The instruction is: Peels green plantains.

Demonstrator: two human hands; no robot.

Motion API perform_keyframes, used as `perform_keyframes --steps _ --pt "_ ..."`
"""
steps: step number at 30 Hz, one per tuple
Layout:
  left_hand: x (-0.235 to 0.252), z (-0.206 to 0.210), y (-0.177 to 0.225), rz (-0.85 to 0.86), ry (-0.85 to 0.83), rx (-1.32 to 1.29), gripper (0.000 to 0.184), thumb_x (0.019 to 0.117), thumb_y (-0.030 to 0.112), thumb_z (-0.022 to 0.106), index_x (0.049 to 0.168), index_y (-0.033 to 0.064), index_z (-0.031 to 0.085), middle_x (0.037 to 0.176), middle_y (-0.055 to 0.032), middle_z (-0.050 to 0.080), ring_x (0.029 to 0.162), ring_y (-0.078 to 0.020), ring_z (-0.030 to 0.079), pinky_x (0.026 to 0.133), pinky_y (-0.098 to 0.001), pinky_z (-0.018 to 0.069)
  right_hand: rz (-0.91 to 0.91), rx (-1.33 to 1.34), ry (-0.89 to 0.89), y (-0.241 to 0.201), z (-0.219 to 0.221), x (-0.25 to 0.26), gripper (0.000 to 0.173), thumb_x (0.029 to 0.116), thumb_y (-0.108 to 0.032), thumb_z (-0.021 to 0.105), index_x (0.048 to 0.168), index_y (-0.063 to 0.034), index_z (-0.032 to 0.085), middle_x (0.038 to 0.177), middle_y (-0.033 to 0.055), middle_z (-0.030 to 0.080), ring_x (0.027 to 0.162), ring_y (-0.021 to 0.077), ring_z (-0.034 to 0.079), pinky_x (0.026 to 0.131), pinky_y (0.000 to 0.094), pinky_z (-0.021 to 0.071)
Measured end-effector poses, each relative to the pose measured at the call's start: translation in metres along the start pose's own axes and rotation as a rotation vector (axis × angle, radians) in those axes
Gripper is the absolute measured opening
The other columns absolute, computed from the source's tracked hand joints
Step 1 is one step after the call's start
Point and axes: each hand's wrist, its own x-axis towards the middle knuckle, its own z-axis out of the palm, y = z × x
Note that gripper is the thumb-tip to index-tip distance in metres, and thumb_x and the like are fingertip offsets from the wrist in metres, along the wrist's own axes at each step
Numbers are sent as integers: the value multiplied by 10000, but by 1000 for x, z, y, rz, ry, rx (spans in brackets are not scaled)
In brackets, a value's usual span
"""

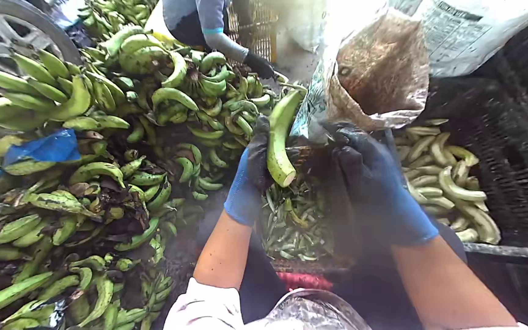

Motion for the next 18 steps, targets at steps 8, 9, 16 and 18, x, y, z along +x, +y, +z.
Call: perform_keyframes --steps 8,9,16,18 --pt "15 -4 -38 -3 -55 183 418 1084 456 368 1362 211 560 996 -43 687 818 -132 675 713 -324 598 13 -408 275 21 19 10 468 963 -456 612 1181 -52 703 1134 304 665 1018 509 645 838 712 476" --pt "9 -3 -49 -102 -52 134 435 1082 473 383 1357 189 562 946 -89 687 749 -176 676 654 -348 600 132 -452 362 29 10 22 543 991 -462 586 1250 13 636 1187 355 616 1066 551 610 869 723 458" --pt "19 -18 -19 133 108 278 432 1067 514 412 1410 275 522 1137 -22 680 883 -112 686 720 -313 607 -41 -209 100 28 24 1 594 976 -620 498 1309 -166 687 1234 199 665 1085 403 643 856 675 473" --pt "15 -17 -12 204 162 353 431 1085 502 358 1424 294 526 1143 7 678 901 -85 678 739 -291 600 -109 -75 -55 16 33 -16 530 952 -659 514 1286 -297 708 1248 64 689 1107 273 646 883 604 475"
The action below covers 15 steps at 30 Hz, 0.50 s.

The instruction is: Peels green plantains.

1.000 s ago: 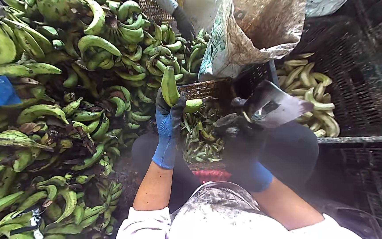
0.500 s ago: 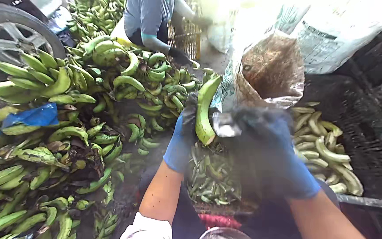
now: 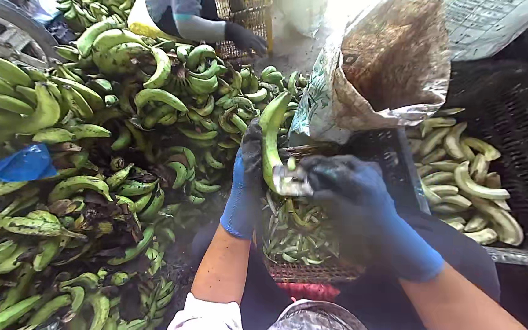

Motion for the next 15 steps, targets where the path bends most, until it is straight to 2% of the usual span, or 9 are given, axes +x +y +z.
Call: perform_keyframes --steps 1,2,4,5,6,8,11,12,15 --pt "-2 3 2 -2 -3 -6 424 1087 496 351 1416 294 529 1096 4 682 849 -86 677 694 -285 600 -7 32 -32 -4 1 -1 510 949 -668 516 1277 -330 711 1256 23 694 1117 231 644 902 575 467" --pt "-5 6 0 -7 -52 -8 422 1091 487 337 1424 301 517 1076 2 677 825 -89 669 677 -286 594 -1 28 0 -2 0 3 495 952 -641 539 1246 -292 729 1213 50 698 1068 247 657 858 573 491" --pt "-15 17 -11 -95 -194 -126 375 1080 402 375 1385 248 531 1020 -47 681 783 -143 670 653 -335 598 61 -142 215 12 -8 23 476 976 -511 599 1193 -103 713 1154 217 677 1009 397 669 803 633 529" --pt "-21 23 -17 -185 -258 -173 372 1077 400 391 1381 232 527 1002 -63 674 763 -156 665 649 -340 596 161 -263 345 21 -16 36 519 983 -478 607 1225 -24 676 1192 306 636 1056 486 636 854 680 496" --pt "-26 27 -20 -272 -288 -197 375 1076 409 419 1385 227 529 989 -70 667 740 -158 660 637 -331 594 268 -336 472 35 -24 48 591 974 -508 602 1267 3 645 1257 333 602 1129 511 601 927 687 453" --pt "-24 28 -19 -335 -294 -280 383 1050 389 509 1407 251 503 1010 -78 668 727 -165 672 613 -324 600 338 -305 575 53 -37 56 651 965 -556 595 1350 -31 607 1339 286 570 1212 447 564 1004 634 417" --pt "-5 14 -9 -208 -169 -247 412 1050 422 513 1426 258 476 1064 -71 673 757 -151 686 605 -312 604 262 -206 318 33 -28 38 596 981 -542 548 1359 -88 626 1339 266 597 1205 465 583 980 712 412" --pt "-3 10 -8 -145 -135 -210 400 1056 435 492 1414 258 480 1087 -44 672 805 -127 691 641 -301 611 216 -167 243 25 -19 30 590 979 -562 535 1337 -106 646 1315 258 599 1164 469 591 927 724 410" --pt "-9 2 -5 20 -81 -6 434 1090 469 380 1474 298 488 1310 26 628 1094 -83 641 896 -318 570 11 -45 132 3 -6 11 561 973 -608 534 1324 -197 683 1272 178 640 1095 367 633 862 649 452"
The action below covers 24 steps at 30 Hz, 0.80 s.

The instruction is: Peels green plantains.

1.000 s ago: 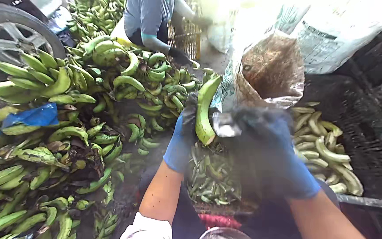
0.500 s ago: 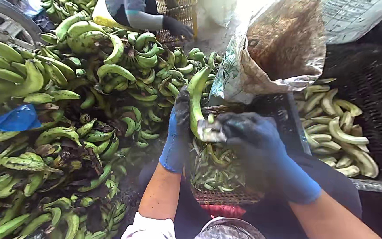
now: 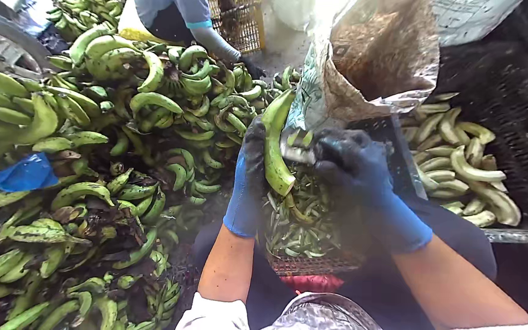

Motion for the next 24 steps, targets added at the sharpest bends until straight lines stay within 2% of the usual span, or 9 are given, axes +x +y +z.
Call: perform_keyframes --steps 4,7,10,13,16,18,19,21,24 --pt "2 4 6 -1 30 -5 426 1091 502 334 1399 300 547 1106 24 673 876 -63 661 718 -267 586 -107 53 -87 -10 0 -9 466 967 -577 567 1274 -260 715 1210 100 688 1070 270 655 870 573 476" --pt "-8 23 -5 -97 -154 -135 380 1097 438 338 1375 274 538 1106 10 669 887 -81 660 710 -281 586 19 -197 189 10 0 17 446 950 -411 659 1264 -96 698 1231 278 646 1100 481 623 898 711 435" --pt "-13 25 -9 -211 -183 -138 430 1057 450 471 1454 285 474 1125 -40 659 854 -123 678 677 -308 602 231 -264 438 43 -17 44 567 985 -505 589 1368 -88 634 1346 271 574 1205 430 573 980 634 415" --pt "1 17 -2 -193 -57 -74 454 1042 385 519 1474 276 434 1117 -85 669 841 -193 702 661 -378 620 192 -161 239 26 -18 26 581 1022 -536 503 1338 -64 628 1308 270 588 1153 435 602 940 663 464" --pt "3 13 4 78 79 161 430 1096 334 425 1522 273 422 1252 23 639 967 -40 649 805 -247 570 16 -28 24 -11 0 -9 524 965 -580 558 1265 -176 708 1260 175 655 1092 360 639 892 648 450" --pt "5 12 7 221 96 163 480 1102 327 393 1578 306 328 1373 46 574 1063 -19 615 872 -238 549 -38 51 -32 -23 3 -20 485 959 -610 557 1283 -282 709 1253 83 675 1113 260 636 918 577 445" --pt "3 14 7 242 58 151 493 1104 320 384 1588 312 295 1397 58 553 1096 -12 604 899 -233 540 -41 64 -16 -20 3 -15 481 956 -611 566 1255 -269 724 1231 84 684 1098 261 647 899 582 463" --pt "-9 17 -7 97 -93 28 393 1079 251 434 1469 296 447 1195 33 646 932 -52 646 751 -248 573 -29 -27 111 -4 0 6 491 953 -556 615 1225 -162 723 1217 180 677 1091 372 652 883 661 470" --pt "-12 15 -15 -316 -360 18 407 1083 322 449 1486 278 479 1186 -43 667 933 -125 676 775 -317 596 77 -215 358 34 -8 38 529 970 -524 615 1243 -79 703 1233 259 633 1126 440 611 940 673 429"
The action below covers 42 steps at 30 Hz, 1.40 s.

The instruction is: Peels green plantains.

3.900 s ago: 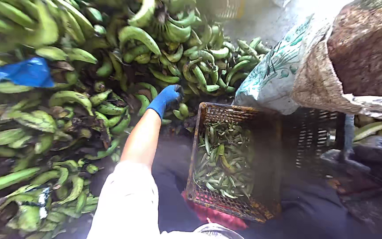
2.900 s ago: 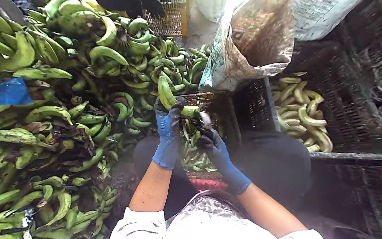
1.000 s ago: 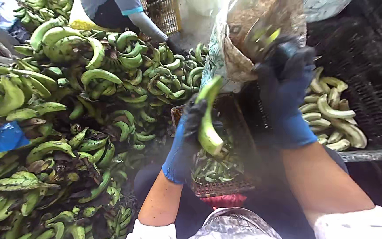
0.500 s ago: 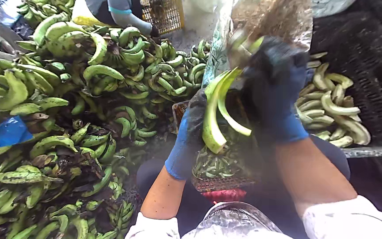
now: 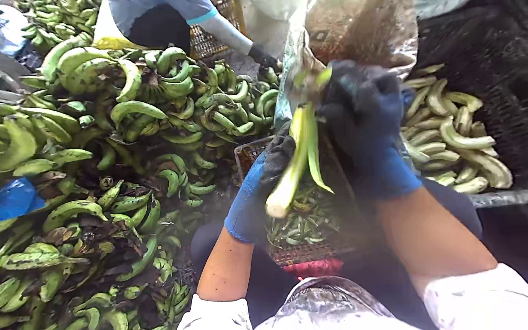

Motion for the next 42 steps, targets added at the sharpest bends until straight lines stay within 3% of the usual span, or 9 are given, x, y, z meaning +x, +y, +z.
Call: perform_keyframes --steps 3,8,11,14,20,24,30,37,42 --pt "12 -5 -2 45 50 -159 397 1094 377 391 1468 264 463 1215 -103 669 946 -209 696 772 -380 603 114 -40 -62 -2 -5 -4 561 999 -565 519 1318 -129 671 1293 242 621 1150 437 610 945 693 414" --pt "23 5 4 733 492 -41 428 1109 286 370 1533 227 352 1394 -7 566 1198 -139 601 971 -358 548 -225 107 -136 -46 -10 -61 479 961 -564 598 1322 -257 671 1210 127 699 1126 283 637 988 543 406" --pt "11 9 9 543 311 -101 313 1097 378 383 1358 250 500 1146 39 658 980 -68 659 813 -276 588 -228 136 -136 -33 -7 -33 481 975 -528 589 1301 -190 691 1170 189 697 1074 360 655 939 614 436" --pt "-3 -14 10 125 -18 56 398 1076 306 475 1472 264 486 1229 -41 660 994 -125 672 823 -327 594 -135 61 -164 -6 -2 -1 498 987 -557 551 1362 -247 659 1263 198 663 1139 398 632 951 664 415" --pt "-10 -21 20 -7 -132 214 465 1056 310 503 1518 286 460 1182 -68 679 896 -143 685 751 -335 605 53 22 -98 16 9 -2 477 1014 -526 526 1311 -193 693 1286 181 658 1152 363 642 954 632 457" --pt "4 -11 9 46 -10 36 487 1084 351 462 1561 308 372 1298 -120 634 1017 -246 688 841 -445 606 291 58 30 23 -14 9 562 1011 -551 505 1299 -97 669 1308 211 613 1187 347 603 981 586 465" --pt "20 9 26 627 566 -129 412 1101 441 344 1421 234 502 1244 17 639 1088 -96 641 910 -332 570 -302 74 65 -41 2 -68 467 946 -497 673 1349 -266 635 1247 72 670 1179 229 606 1061 497 381" --pt "6 -15 15 49 -43 256 475 1036 323 547 1505 283 487 1194 -72 687 915 -157 693 757 -362 609 92 130 -256 11 2 15 540 1005 -543 525 1312 -125 679 1307 194 642 1192 388 618 978 669 444" --pt "15 -23 8 253 151 -74 407 1097 444 367 1424 236 492 1229 -72 660 983 -188 688 797 -373 608 77 44 -98 -12 -2 -20 577 1014 -544 503 1279 -59 667 1269 260 638 1147 428 625 963 667 440"
